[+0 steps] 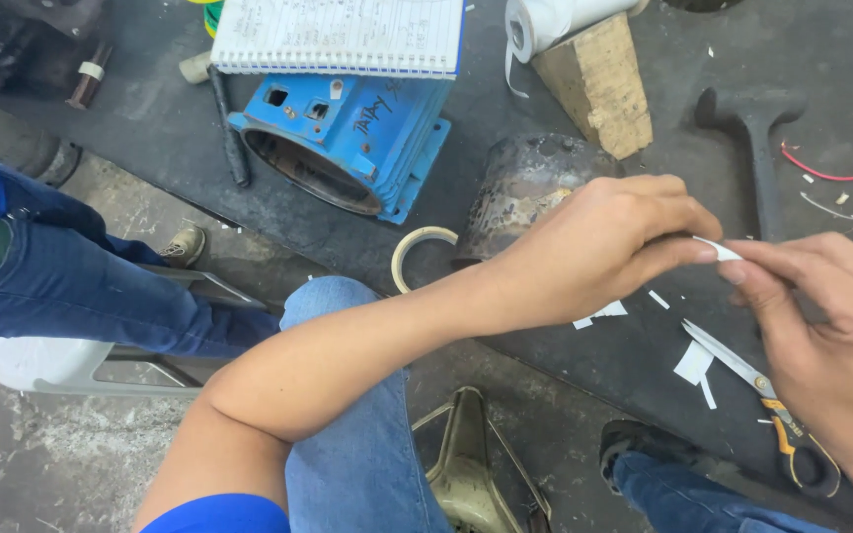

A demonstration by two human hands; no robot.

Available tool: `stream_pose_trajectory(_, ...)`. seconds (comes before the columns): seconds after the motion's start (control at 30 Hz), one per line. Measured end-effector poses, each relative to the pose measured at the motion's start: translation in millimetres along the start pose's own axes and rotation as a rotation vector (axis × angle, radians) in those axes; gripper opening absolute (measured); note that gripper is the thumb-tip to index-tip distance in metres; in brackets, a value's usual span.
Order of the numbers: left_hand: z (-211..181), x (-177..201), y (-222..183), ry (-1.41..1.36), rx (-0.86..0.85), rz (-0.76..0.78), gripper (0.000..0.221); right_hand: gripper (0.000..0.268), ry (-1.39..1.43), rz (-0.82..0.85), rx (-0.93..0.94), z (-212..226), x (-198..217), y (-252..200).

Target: A person is manually folding small white insulation strips in half on a workbench in a workshop environment.

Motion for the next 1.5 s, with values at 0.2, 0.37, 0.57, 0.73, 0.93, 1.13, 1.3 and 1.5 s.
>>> stream_pose_trajectory(0.2,3.0,2.8,-3.4,0.036,0.001,0.003,0.023,0.008,-0.013,0.065,-0.092,14.4,2.7,11.9)
stream_pose_trajectory(0.37,1.0,-0.3,-4.8,0.043,-0.025,0.015,0.024,0.007,0.012,0.049,-0.075,22.0,4.6,11.4)
stream_pose_trajectory(0.57,-2.3,-4.2,-4.0,0.069,-0.024,-0.005,0.019,0.01,0.015,0.056,-0.086,16.9,5.3,11.7)
stream_pose_trajectory(0.73,-0.5,-1.0,-0.9,-0.005,-0.004,-0.011,0.031,0.012,0.141,0.089,-0.162,-9.7,-6.6,2.9)
stream_pose_trajectory(0.93,-2.8,-6.0,-3.3,-0.112,-0.045,-0.033,0.022,0.008,0.135,0.087,-0.164,-33.3,-20.2,-16.3)
stream_pose_trajectory(1.13,-2.6,8.1,0.6,-0.074,-0.086,-0.033,0.019,0.014,0.201,0.101,-0.144,-12.8,-17.6,-0.3)
stream_pose_trajectory(1.3,-0.5,6.1,-0.7,0.078,-0.122,-0.055,0.019,0.025,0.347,0.113,-0.131,-19.7,-20.5,-1.6)
stream_pose_trajectory(1.5,-4.6,-3.1,-2.0,0.066,-0.072,-0.024,0.023,0.016,0.308,0.097,-0.382,-68.2,-34.7,-19.4)
Point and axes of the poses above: each hand's wrist, its own y-axis towards the middle knuckle, its own x-axis out of the back of the hand, z = x × y, the point moved 6 cm from there along y, towards the middle knuckle, and after that the axes turned 8 degrees about -y, right-handed, at the moved point
